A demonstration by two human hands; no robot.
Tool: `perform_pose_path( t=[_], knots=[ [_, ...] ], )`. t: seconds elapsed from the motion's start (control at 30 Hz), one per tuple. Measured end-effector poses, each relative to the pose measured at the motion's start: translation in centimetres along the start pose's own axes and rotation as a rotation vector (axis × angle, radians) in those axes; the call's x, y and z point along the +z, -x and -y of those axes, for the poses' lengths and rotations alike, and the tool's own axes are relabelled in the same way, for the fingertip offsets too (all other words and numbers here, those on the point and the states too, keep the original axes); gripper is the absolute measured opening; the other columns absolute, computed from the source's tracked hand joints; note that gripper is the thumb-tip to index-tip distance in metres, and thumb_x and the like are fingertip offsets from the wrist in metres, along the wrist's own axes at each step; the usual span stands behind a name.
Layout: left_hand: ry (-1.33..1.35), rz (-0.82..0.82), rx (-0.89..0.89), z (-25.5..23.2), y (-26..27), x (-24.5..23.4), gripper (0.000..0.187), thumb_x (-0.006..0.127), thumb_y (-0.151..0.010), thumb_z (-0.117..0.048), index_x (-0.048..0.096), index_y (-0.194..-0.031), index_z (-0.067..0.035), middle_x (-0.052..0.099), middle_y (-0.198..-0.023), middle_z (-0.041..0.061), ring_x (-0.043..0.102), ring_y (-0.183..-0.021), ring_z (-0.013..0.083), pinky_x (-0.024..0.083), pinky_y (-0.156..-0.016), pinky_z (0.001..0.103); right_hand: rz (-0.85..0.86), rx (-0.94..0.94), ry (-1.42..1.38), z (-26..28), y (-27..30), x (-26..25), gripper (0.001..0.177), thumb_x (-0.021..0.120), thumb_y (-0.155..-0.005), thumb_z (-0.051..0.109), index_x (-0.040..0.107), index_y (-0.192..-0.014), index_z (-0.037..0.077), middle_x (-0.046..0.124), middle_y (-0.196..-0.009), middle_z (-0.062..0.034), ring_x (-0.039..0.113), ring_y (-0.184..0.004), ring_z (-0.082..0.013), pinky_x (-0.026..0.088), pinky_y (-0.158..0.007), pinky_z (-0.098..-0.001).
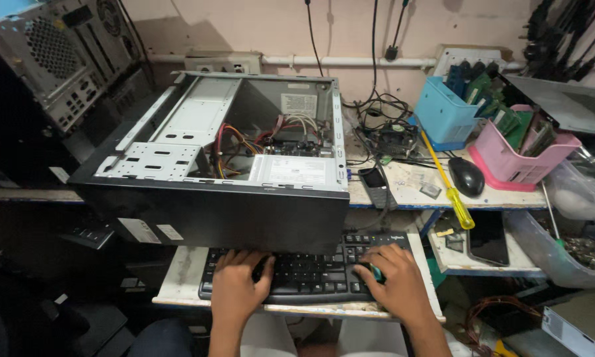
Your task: The person connects internal power cables to the motherboard inside an open desktop computer case. They then connect a keyboard and mouse to the rear ports and press keys on the keyboard to test the system.
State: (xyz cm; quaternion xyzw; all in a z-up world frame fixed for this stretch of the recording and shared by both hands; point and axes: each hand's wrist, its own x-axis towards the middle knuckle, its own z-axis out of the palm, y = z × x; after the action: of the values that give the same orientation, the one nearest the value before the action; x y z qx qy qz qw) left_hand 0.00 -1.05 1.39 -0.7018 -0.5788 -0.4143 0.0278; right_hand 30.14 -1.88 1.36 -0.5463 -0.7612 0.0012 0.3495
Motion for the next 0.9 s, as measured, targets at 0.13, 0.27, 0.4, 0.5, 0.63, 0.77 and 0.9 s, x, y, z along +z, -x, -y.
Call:
perform_pose_path(
  t=[0.13,0.27,0.4,0.5,0.63,0.77,0.9],
  knots=[
    [0.0,0.014,-0.005,0.1,0.0,0.0,0.019,0.076,-0.078,-0.025,0.08,-0.085,-0.007,0.076,-0.086,0.013,0.068,-0.083,0.0354,0.052,-0.082,0.045,-0.136,-0.031,-0.114,-0.5,0.2,-0.3,0.019,0.066,-0.079,0.004,0.074,-0.096,0.005,0.073,-0.094,-0.0092,0.068,-0.093,-0.0294,0.051,-0.082,-0.0401],
    [0.006,-0.043,0.045,0.3,0.2,0.2,0.02,0.076,-0.079,-0.024,0.078,-0.086,-0.005,0.076,-0.09,0.013,0.068,-0.085,0.0355,0.052,-0.082,0.045,-0.153,0.117,-0.295,-1.5,0.7,-0.4,0.034,0.054,-0.078,-0.006,0.073,-0.104,0.004,0.07,-0.088,-0.0114,0.068,-0.084,-0.0266,0.053,-0.078,-0.0361],
    [-0.011,-0.03,0.032,0.2,0.1,0.3,0.02,0.076,-0.079,-0.024,0.078,-0.087,-0.005,0.076,-0.088,0.013,0.068,-0.085,0.0349,0.052,-0.084,0.045,-0.163,0.163,-0.322,-1.8,0.9,-0.2,0.032,0.053,-0.08,-0.006,0.074,-0.102,0.005,0.069,-0.082,-0.0105,0.068,-0.08,-0.0232,0.053,-0.075,-0.0337],
    [-0.043,0.005,-0.005,0.1,0.0,0.3,0.023,0.077,-0.079,-0.025,0.079,-0.088,-0.004,0.076,-0.089,0.014,0.069,-0.085,0.0344,0.053,-0.085,0.045,-0.132,0.164,-0.311,-1.5,0.8,-0.3,0.034,0.054,-0.078,-0.006,0.076,-0.1,0.006,0.071,-0.083,-0.0094,0.069,-0.078,-0.0237,0.054,-0.072,-0.0337],
    [-0.02,-0.013,-0.005,-0.1,0.1,0.2,0.022,0.076,-0.078,-0.024,0.079,-0.088,-0.005,0.077,-0.09,0.013,0.07,-0.087,0.034,0.052,-0.086,0.044,-0.133,0.102,-0.242,-1.0,0.6,-0.6,0.022,0.061,-0.081,-0.001,0.075,-0.097,0.006,0.071,-0.082,-0.0102,0.069,-0.079,-0.0274,0.053,-0.075,-0.036],
    [-0.059,0.013,-0.033,0.0,0.1,0.3,0.023,0.077,-0.079,-0.026,0.079,-0.086,-0.005,0.076,-0.089,0.013,0.069,-0.088,0.034,0.052,-0.086,0.044,-0.152,0.112,-0.181,-0.8,0.6,-0.5,0.014,0.067,-0.084,0.005,0.076,-0.095,0.007,0.073,-0.083,-0.0113,0.068,-0.08,-0.0306,0.052,-0.077,-0.0389],
    [-0.109,-0.178,-0.024,0.4,0.7,0.5,0.018,0.076,-0.08,-0.021,0.076,-0.088,-0.004,0.075,-0.091,0.013,0.068,-0.093,0.035,0.05,-0.086,0.045,-0.291,0.066,-0.139,-1.3,0.6,-0.2,0.017,0.065,-0.086,0.003,0.073,-0.101,0.005,0.073,-0.093,-0.0135,0.069,-0.089,-0.0325,0.052,-0.083,-0.0403]
  ],
)
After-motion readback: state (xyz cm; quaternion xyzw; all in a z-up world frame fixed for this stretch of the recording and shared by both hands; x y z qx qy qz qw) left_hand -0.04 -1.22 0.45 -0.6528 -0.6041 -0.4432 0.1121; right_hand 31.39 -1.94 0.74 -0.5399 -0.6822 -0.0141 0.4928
